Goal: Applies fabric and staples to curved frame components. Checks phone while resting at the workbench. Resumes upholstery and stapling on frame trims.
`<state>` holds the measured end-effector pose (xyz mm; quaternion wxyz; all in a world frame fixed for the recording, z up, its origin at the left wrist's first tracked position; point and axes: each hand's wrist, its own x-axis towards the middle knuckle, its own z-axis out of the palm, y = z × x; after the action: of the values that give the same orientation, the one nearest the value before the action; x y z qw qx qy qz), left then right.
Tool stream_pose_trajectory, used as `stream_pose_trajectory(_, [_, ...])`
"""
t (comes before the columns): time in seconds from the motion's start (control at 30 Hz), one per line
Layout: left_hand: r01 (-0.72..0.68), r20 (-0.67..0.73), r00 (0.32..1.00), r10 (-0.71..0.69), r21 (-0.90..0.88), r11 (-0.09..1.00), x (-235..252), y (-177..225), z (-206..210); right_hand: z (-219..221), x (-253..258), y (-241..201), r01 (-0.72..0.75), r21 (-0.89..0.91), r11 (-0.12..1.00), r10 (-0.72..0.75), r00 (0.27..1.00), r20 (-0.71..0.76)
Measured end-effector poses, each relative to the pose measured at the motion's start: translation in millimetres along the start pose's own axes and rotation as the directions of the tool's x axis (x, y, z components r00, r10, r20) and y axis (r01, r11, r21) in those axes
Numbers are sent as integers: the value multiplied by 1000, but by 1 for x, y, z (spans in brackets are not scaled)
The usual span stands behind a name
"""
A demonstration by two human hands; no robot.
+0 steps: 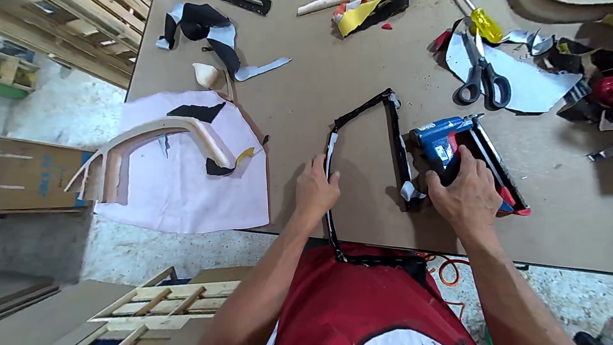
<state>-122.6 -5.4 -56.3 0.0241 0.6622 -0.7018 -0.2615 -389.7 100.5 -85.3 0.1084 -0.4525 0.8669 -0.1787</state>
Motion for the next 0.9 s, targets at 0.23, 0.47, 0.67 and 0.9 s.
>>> stream_pose_trajectory(0.23, [64, 70, 995, -71, 97, 993, -38, -7, 2, -1, 1, -4, -9, -12, 1000, 8, 999, -34])
stream_pose_trajectory(0.47, [51, 317, 940, -122, 223, 973, -71, -17, -14, 5, 1, -2, -17, -49, 999, 13, 997, -73])
stream_pose_trajectory(0.67, [116, 88, 992, -92, -322, 940, -43, -41, -20, 3, 1, -4, -4, -49, 999, 0, 997, -76])
stream_pose_trajectory(0.9, [219, 125, 971, -206, -813, 539, -31, -78, -42, 7, -1, -2, 24, -44, 999, -29, 991, -132])
